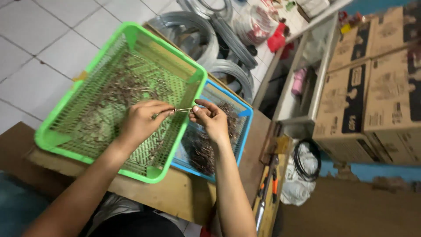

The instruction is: Cutting metal wire ties using a manual lever-action cutter and sorting them into baskets.

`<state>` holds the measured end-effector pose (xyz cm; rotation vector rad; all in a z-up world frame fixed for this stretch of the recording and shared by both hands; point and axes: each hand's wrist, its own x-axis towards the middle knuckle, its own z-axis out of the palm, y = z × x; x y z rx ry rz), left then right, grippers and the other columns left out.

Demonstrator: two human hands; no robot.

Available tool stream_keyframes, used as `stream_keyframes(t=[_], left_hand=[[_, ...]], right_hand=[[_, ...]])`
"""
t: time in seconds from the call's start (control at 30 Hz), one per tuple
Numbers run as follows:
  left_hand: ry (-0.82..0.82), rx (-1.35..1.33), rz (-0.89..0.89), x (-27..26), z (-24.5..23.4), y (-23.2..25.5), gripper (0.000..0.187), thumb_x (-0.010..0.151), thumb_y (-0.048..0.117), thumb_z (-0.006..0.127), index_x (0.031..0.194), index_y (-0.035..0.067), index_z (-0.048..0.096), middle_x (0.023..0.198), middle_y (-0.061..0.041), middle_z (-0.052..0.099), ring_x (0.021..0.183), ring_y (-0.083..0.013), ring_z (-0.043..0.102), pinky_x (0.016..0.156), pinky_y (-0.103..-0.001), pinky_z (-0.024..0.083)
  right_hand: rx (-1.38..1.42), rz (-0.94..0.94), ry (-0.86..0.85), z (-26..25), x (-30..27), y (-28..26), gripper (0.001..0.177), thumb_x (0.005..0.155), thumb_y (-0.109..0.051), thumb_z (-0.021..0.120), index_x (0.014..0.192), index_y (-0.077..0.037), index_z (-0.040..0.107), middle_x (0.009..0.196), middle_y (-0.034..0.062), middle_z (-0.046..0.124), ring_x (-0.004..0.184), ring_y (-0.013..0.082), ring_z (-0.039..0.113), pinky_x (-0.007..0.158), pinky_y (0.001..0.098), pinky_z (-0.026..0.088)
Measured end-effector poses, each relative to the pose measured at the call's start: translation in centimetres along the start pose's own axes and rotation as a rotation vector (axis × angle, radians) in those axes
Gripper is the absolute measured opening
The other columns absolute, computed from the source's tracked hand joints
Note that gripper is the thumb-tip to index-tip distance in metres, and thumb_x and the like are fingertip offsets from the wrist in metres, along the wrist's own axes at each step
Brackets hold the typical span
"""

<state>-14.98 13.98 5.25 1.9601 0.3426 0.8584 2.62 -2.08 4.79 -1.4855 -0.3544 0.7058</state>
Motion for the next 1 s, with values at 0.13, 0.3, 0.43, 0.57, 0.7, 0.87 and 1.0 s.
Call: stream_keyframes(t=[0.13, 0.3, 0.43, 0.57, 0.7, 0.87, 1.0], left_hand=[[-0.115, 0.038, 0.058, 0.1, 3.3, 2.3, 0.014, 0.093, 0.010, 0.074, 0.105, 0.012, 0.081, 0.099, -0.008, 0.079, 0.092, -0.0312, 0.075, 0.083, -0.045, 0.058], [-0.205, 0.070, 0.093, -1.0, 9.8, 2.5, 0.017, 0.092, 0.015, 0.073, 0.107, 0.016, 0.080, 0.104, -0.003, 0.079, 0.098, -0.0276, 0.074, 0.082, -0.042, 0.058], [-0.257, 0.077, 0.192, -1.1, 14.9, 4.2, 0.016, 0.095, 0.014, 0.071, 0.109, 0.015, 0.079, 0.108, -0.004, 0.078, 0.100, -0.0281, 0.074, 0.082, -0.042, 0.058], [-0.276, 0.162, 0.335, -2.2, 20.1, 5.1, 0.015, 0.094, 0.016, 0.072, 0.106, 0.017, 0.079, 0.106, -0.002, 0.077, 0.100, -0.0245, 0.073, 0.081, -0.040, 0.057], [-0.295, 0.155, 0.416, -3.1, 24.5, 6.0, 0.010, 0.094, 0.019, 0.073, 0.102, 0.017, 0.080, 0.107, -0.002, 0.077, 0.107, -0.0231, 0.072, 0.084, -0.038, 0.055], [-0.287, 0.171, 0.473, -2.9, 30.3, 6.2, 0.009, 0.090, 0.020, 0.076, 0.098, 0.018, 0.079, 0.128, 0.001, 0.071, 0.126, -0.0232, 0.063, 0.095, -0.038, 0.051], [-0.314, 0.206, 0.471, -2.6, 35.2, 5.2, 0.009, 0.089, 0.023, 0.076, 0.096, 0.018, 0.079, 0.130, 0.001, 0.069, 0.131, -0.0221, 0.059, 0.100, -0.039, 0.048]], right_hand=[[0.020, 0.003, 0.092, -4.5, -2.7, -0.3, 0.039, 0.090, -0.006, 0.079, 0.124, 0.008, 0.065, 0.090, 0.0266, 0.074, 0.080, 0.0296, 0.077, 0.075, 0.0372, 0.068], [0.093, 0.042, 0.208, -9.7, -5.7, -0.5, 0.040, 0.091, -0.005, 0.077, 0.125, 0.010, 0.063, 0.094, 0.0275, 0.073, 0.083, 0.0328, 0.076, 0.076, 0.0399, 0.068], [0.117, 0.055, 0.287, -15.7, -7.0, 1.7, 0.046, 0.090, -0.010, 0.080, 0.127, 0.011, 0.062, 0.098, 0.0293, 0.072, 0.085, 0.0336, 0.076, 0.078, 0.0400, 0.067], [0.136, 0.083, 0.346, -20.6, -9.6, 2.0, 0.049, 0.092, -0.010, 0.077, 0.130, 0.014, 0.058, 0.104, 0.0321, 0.071, 0.089, 0.0360, 0.076, 0.080, 0.0427, 0.066], [-0.704, -0.124, 0.654, -26.0, -14.9, 2.1, 0.033, 0.086, -0.029, 0.084, 0.115, -0.014, 0.078, 0.098, 0.0127, 0.079, 0.092, 0.0253, 0.076, 0.080, 0.0354, 0.061], [-1.105, 0.006, 0.789, -31.1, -22.6, 3.1, 0.048, 0.085, -0.038, 0.081, 0.121, -0.007, 0.073, 0.113, 0.0230, 0.071, 0.108, 0.0422, 0.067, 0.094, 0.0500, 0.053], [-0.664, 0.329, 0.654, -38.1, -26.5, 13.5, 0.041, 0.086, -0.047, 0.084, 0.099, -0.008, 0.083, 0.094, 0.0171, 0.079, 0.096, 0.0286, 0.075, 0.083, 0.0409, 0.058]])
